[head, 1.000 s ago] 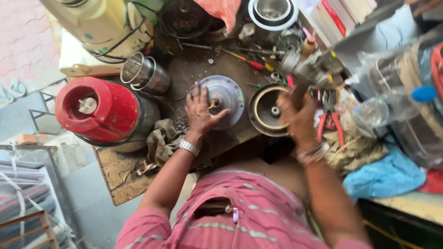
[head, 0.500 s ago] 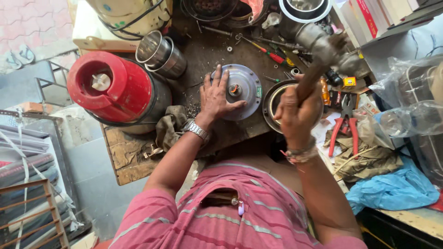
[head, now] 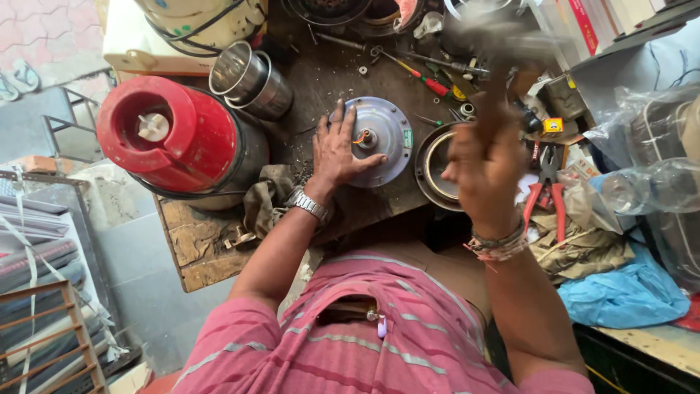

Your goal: The person disassembles a small electric motor, removes the rotor, and uses a screwdriver and hammer to adjust components on the stator. They then reassemble the motor by placing the rotor back into the housing and securing the cover.

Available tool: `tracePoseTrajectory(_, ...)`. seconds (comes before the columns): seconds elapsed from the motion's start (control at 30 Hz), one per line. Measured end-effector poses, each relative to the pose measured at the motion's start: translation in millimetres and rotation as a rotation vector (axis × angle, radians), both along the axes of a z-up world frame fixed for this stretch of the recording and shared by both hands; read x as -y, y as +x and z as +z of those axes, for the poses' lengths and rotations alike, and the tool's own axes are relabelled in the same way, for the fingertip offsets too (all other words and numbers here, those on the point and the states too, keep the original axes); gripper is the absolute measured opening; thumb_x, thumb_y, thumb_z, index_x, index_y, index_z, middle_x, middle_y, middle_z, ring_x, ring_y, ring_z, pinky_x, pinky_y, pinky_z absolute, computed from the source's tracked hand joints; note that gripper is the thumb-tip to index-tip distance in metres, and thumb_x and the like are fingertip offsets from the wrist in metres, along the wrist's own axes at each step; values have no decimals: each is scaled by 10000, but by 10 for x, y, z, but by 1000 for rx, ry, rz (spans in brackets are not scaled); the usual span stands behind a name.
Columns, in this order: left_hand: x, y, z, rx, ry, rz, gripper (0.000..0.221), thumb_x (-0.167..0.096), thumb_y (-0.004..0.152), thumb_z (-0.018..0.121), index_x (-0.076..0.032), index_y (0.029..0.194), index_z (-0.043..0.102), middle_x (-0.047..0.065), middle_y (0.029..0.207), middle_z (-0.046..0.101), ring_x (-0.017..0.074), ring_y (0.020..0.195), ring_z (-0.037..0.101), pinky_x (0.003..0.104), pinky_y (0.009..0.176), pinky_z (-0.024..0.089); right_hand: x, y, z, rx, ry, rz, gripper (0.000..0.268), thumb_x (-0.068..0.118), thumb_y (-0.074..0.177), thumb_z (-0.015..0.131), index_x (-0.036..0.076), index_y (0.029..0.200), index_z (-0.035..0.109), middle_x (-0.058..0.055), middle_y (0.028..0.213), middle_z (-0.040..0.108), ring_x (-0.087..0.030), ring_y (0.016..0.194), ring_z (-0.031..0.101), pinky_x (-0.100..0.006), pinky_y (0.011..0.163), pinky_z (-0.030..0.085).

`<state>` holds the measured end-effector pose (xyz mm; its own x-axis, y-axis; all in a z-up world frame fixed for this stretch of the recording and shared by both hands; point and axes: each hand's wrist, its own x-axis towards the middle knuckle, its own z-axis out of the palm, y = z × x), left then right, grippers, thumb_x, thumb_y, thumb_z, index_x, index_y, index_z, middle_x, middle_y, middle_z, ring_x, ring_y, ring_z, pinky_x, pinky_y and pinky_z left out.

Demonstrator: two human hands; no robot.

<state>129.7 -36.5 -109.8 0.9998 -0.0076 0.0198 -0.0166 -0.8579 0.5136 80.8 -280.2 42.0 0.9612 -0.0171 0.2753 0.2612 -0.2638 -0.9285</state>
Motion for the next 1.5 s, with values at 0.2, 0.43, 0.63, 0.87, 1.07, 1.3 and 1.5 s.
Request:
tracePoseTrajectory(0.2, -9, -45, 3, 2, 14, 9, 1270, -762, 592, 854, -152, 1583, 346, 122, 1678, 216, 506, 1453, 281, 650, 1135, 293, -331, 90, -567, 12, -482, 1, 296, 274, 1133, 547, 21, 1284, 518, -225, 762, 633, -385, 626, 615, -491, 571, 458)
tracePoseTrajectory(0.43, 115, -236, 73, 109, 11, 90, 1259, -719, 645, 856, -99, 1589, 300, 156, 1686, 211, 501, 1439, 336, 617, 1107, 361, -94, -117, -917, -374, -567, 131, 402, 428, 985, 649, 53, 1126, 618, -306, 923, 690, -512, 944, 657, -578, 712, 514)
tracePoseTrajectory(0.63, 73, -483, 333, -199, 49, 115, 1247, -662, 667, 799, -128, 1652, 250, 248, 1673, 182, 435, 1393, 382, 572, 1087, 413, -160, -41, -892, -345, -476, 61, 405, 418, 982, 664, 19, 1023, 611, -207, 696, 665, -408, 666, 674, -494, 593, 505)
tracePoseTrajectory(0.87, -74, -76, 340, 19, 239, -170, 1305, -782, 560, 842, -241, 1587, 245, 191, 1679, 63, 454, 1530, 122, 705, 1149, 198, -177, -61, -889, -546, -203, 46, 336, 361, 972, 665, 37, 994, 577, -52, 613, 590, -152, 460, 563, -331, 417, 454)
tracePoseTrajectory(1.07, -104, 84, 98, -172, 14, -105, 1449, -810, 537, 809, -149, 1650, 158, 136, 1739, 46, 532, 1518, 150, 654, 1171, 268, -209, -63, -512, -576, 47, 87, 269, 310, 996, 669, 53, 1019, 594, 31, 623, 524, -64, 448, 438, -255, 378, 340)
tracePoseTrajectory(1.3, -133, -30, 54, -191, 37, -41, 1505, -822, 491, 852, -147, 1641, 153, 186, 1713, 36, 530, 1485, 190, 644, 1178, 265, -168, -263, -16, 169, 331, 77, 281, 270, 1141, 569, 59, 1273, 438, -4, 775, 549, -54, 524, 513, -205, 478, 434)
tracePoseTrajectory(1.5, -61, -31, 81, -195, 37, -39, 1514, -799, 501, 864, -152, 1646, 114, 179, 1716, -1, 539, 1496, 168, 641, 1147, 288, -297, -38, -698, 377, -342, -22, 267, 290, 1275, 506, 39, 1200, 452, -99, 881, 595, -245, 717, 609, -365, 656, 496)
